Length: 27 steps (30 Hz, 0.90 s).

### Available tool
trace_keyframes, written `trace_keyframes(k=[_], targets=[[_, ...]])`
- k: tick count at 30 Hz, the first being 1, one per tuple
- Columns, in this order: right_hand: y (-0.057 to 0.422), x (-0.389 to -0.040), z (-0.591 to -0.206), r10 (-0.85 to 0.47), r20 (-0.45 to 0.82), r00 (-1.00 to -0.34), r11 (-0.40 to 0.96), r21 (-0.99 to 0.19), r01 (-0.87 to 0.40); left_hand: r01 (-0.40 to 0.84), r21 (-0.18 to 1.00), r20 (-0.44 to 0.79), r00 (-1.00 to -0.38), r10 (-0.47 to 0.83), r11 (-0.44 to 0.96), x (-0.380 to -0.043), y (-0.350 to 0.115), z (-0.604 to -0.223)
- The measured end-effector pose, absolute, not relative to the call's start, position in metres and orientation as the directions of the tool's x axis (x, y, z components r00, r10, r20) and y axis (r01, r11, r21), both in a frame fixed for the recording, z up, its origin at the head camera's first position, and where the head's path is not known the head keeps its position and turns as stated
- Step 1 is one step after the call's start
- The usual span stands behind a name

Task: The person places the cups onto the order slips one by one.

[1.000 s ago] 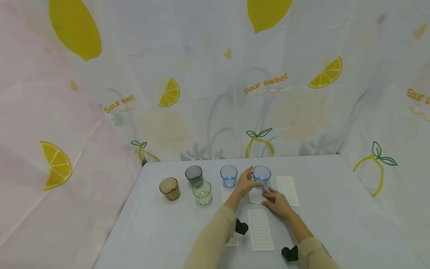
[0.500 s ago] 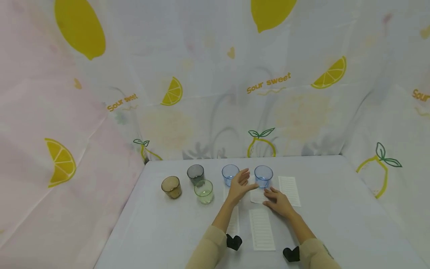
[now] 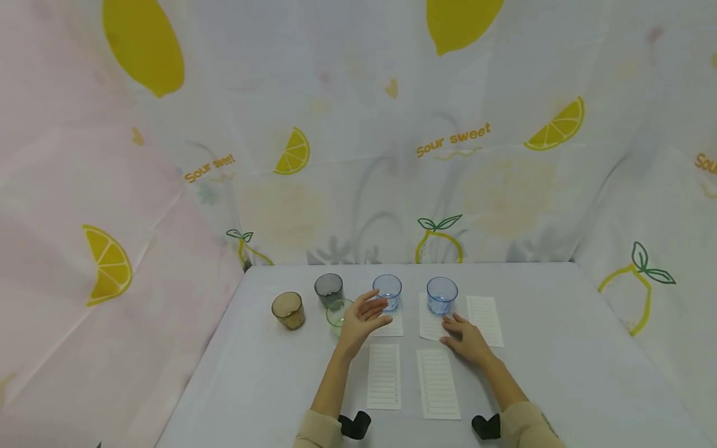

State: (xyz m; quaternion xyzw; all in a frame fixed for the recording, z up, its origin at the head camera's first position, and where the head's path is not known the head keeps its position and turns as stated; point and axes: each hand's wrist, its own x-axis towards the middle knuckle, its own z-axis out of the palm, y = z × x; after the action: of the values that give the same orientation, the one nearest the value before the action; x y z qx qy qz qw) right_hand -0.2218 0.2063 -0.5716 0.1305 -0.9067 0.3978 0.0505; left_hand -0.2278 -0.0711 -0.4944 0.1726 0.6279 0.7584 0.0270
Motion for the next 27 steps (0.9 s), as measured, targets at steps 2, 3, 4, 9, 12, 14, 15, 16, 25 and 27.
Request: trace_keyframes(k=[2,3,4,9,12,14,15,16,25,27], targets=[[0.206,-0.221,-0.573,-0.181,0.213,-0.96,0.647,-0.71,-0.279,0.182,0.962,0.226,-0.948,0.223,-0.202,-0.225,-0.084,-0.493],[0.205,-0.219,-0.574,-0.17,0.226,-0.959,0.641,-0.714,-0.282,0.184,0.963,0.224,-0.953,0.202,-0.198,-0.224,-0.09,-0.493],[0.205,-0.218,-0.575,-0.159,0.246,-0.956,0.639,-0.713,-0.29,0.184,0.963,0.22,-0.959,0.18,-0.198,-0.223,-0.096,-0.493],[0.207,-0.207,-0.574,-0.107,0.375,-0.921,0.632,-0.69,-0.354,0.19,0.961,0.204,-0.977,0.055,-0.2,-0.216,-0.126,-0.49],[0.213,-0.201,-0.569,-0.086,0.415,-0.906,0.648,-0.668,-0.367,0.191,0.965,0.191,-0.981,-0.02,-0.181,-0.212,-0.146,-0.489],[0.221,-0.197,-0.564,-0.07,0.405,-0.911,0.654,-0.671,-0.349,0.194,0.971,0.186,-0.98,-0.073,-0.138,-0.21,-0.159,-0.489],[0.225,-0.195,-0.561,-0.062,0.395,-0.917,0.658,-0.674,-0.335,0.193,0.974,0.182,-0.979,-0.097,-0.119,-0.209,-0.166,-0.489],[0.23,-0.193,-0.559,-0.049,0.382,-0.923,0.662,-0.679,-0.317,0.192,0.976,0.18,-0.976,-0.121,-0.102,-0.208,-0.172,-0.489],[0.272,-0.176,-0.556,0.037,0.335,-0.941,0.735,-0.647,-0.202,0.156,0.987,0.142,-0.953,-0.267,-0.032,-0.205,-0.221,-0.488],[0.277,-0.174,-0.557,0.051,0.337,-0.94,0.741,-0.644,-0.191,0.14,0.99,0.129,-0.946,-0.299,-0.016,-0.205,-0.229,-0.489]])
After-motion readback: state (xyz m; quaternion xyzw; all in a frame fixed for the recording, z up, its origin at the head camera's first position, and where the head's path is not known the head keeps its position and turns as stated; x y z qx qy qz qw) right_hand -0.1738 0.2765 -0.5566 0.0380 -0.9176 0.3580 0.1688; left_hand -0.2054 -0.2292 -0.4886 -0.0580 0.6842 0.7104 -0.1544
